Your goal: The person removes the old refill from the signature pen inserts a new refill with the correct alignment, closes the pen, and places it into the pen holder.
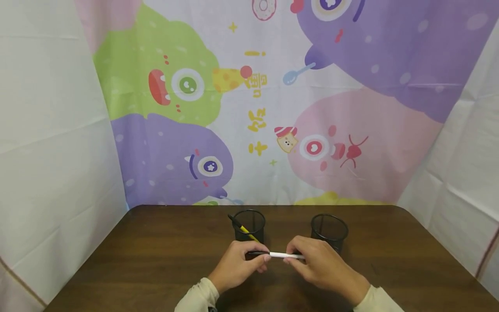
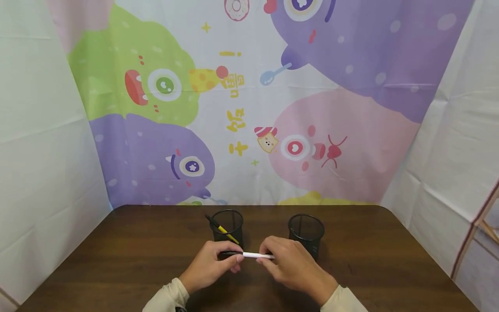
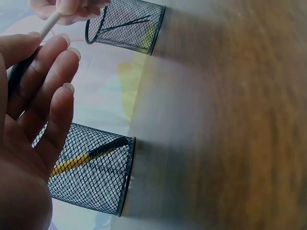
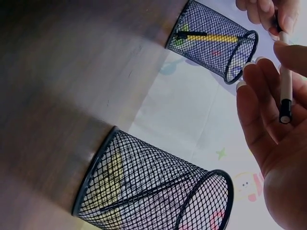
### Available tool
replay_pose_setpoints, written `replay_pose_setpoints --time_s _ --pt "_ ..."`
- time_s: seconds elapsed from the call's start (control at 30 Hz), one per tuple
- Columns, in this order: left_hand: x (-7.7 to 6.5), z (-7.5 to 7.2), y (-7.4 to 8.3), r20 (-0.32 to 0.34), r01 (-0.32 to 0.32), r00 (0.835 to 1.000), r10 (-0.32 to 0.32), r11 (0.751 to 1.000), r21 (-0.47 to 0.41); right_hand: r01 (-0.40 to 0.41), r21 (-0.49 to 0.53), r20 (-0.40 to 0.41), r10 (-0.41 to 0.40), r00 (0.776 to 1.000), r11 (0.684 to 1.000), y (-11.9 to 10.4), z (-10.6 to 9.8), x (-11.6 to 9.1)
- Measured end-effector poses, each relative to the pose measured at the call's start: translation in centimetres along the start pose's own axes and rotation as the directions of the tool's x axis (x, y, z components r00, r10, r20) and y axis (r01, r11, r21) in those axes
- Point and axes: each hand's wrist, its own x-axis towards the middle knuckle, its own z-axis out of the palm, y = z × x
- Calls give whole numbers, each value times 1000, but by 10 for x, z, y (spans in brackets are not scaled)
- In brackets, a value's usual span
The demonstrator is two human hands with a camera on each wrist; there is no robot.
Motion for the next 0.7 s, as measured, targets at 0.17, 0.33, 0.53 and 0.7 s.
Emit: replay_pose_setpoints --time_s 0.17,0.33,0.53,0.7 --pt "1 1 -18 7 2 1000 -2 1000 -3 5 1 2 -5 1000 1000 1 2 0" --pt "3 1 -38 17 -26 999 27 999 -23 42 24 -16 -41 999 999 1 2 1" --pt "3 0 -39 23 -29 999 30 999 -22 46 22 -10 -46 999 999 1 2 1" --pt "2 1 -39 23 -27 999 27 1000 -13 39 -2 25 -39 999 999 0 3 0"
